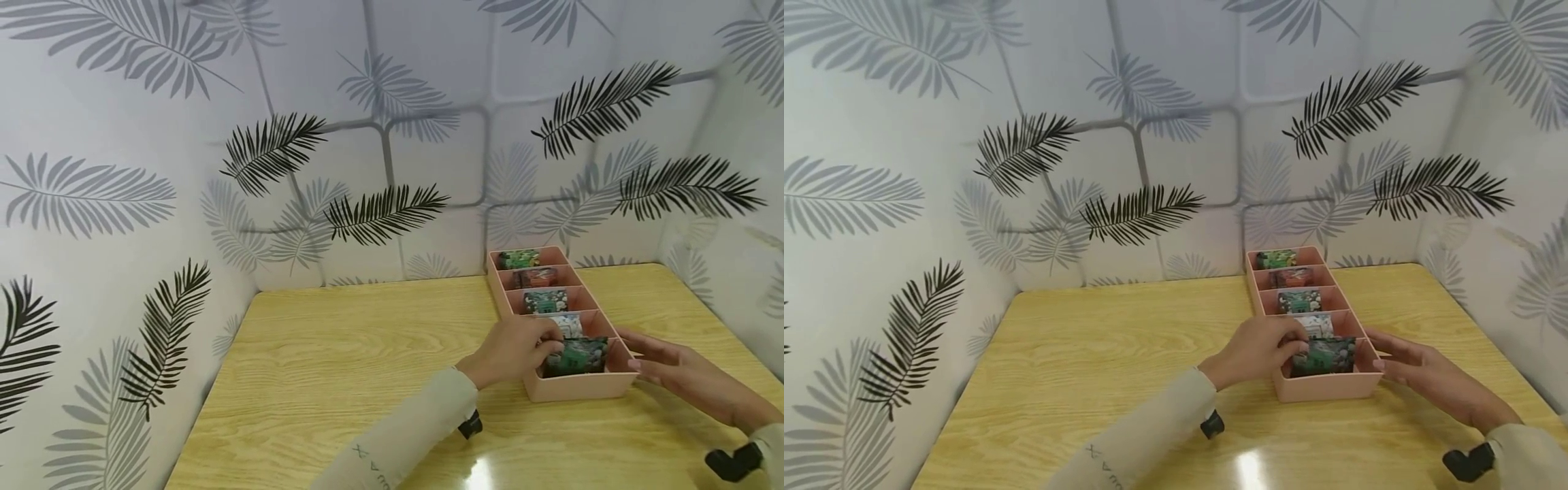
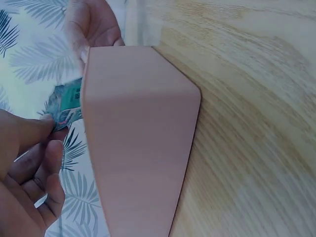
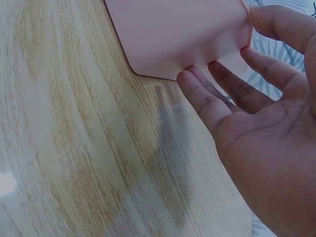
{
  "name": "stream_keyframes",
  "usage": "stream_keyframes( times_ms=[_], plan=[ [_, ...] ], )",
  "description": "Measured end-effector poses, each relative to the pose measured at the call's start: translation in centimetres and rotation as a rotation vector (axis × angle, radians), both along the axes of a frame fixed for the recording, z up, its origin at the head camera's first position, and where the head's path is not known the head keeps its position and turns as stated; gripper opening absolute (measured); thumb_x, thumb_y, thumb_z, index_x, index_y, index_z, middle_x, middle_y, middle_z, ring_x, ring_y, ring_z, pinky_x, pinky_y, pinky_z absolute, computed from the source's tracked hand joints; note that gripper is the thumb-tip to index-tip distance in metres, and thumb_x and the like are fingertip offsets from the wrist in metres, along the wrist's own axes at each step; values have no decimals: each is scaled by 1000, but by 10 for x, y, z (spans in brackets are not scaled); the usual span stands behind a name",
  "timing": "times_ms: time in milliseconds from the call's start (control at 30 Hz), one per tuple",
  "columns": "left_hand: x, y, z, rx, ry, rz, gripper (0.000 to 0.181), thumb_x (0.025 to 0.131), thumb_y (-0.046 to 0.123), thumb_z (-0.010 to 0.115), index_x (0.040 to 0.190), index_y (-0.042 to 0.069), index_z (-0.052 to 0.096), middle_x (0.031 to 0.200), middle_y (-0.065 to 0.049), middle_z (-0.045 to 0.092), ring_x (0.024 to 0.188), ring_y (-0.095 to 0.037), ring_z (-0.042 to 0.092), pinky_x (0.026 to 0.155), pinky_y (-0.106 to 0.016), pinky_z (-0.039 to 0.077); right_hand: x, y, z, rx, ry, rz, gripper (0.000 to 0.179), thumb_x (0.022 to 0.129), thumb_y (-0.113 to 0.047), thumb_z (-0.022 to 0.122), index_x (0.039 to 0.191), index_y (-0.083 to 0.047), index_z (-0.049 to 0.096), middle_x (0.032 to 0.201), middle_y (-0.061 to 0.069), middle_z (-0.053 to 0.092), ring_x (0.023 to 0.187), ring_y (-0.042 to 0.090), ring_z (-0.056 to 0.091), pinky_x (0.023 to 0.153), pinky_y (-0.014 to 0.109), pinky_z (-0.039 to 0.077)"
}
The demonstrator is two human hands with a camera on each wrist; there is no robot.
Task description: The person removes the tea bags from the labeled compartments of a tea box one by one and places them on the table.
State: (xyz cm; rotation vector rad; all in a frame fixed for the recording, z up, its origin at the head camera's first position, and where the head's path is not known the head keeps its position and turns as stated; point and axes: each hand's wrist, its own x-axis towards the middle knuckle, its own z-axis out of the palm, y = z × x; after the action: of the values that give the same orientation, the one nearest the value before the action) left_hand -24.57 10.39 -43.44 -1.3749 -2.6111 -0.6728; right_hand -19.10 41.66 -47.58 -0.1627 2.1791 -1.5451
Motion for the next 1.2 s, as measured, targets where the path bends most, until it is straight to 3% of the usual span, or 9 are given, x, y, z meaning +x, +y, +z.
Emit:
stream_keyframes(
  times_ms=[200,467,767,1033,1200],
  plan=[
    [-3,-17,13,132,10,32,18,96,34,57,106,24,69,85,18,63,60,10,46,57,-9,37,1,-1,-1,-28,-4,-20,63,103,-26,44,154,-16,9,156,-2,13,112,-19,41,92,28,46],
    [-7,-42,21,297,59,14,18,96,29,57,104,18,68,83,13,64,58,9,44,55,-8,37,2,-3,-2,-46,12,-32,60,103,-24,43,154,-17,12,148,-11,21,111,-18,42,90,26,47],
    [-10,-74,24,299,75,68,16,97,30,54,103,19,65,85,13,62,57,4,43,54,-11,36,2,-6,-2,-12,8,-30,62,103,-26,44,154,-16,10,155,5,13,110,-18,43,92,31,47],
    [-16,-109,19,305,74,136,16,97,30,55,105,20,65,85,14,62,53,1,41,51,-14,35,3,-5,-5,-60,26,-35,62,103,-23,44,154,-15,11,137,-22,30,110,-17,44,89,27,47],
    [-21,-134,13,313,62,180,16,97,30,56,104,20,65,85,13,62,51,-2,41,49,-17,35,3,-4,-6,-75,41,-29,60,103,-22,43,154,-13,11,136,-24,30,111,-18,43,88,24,47]
  ],
)
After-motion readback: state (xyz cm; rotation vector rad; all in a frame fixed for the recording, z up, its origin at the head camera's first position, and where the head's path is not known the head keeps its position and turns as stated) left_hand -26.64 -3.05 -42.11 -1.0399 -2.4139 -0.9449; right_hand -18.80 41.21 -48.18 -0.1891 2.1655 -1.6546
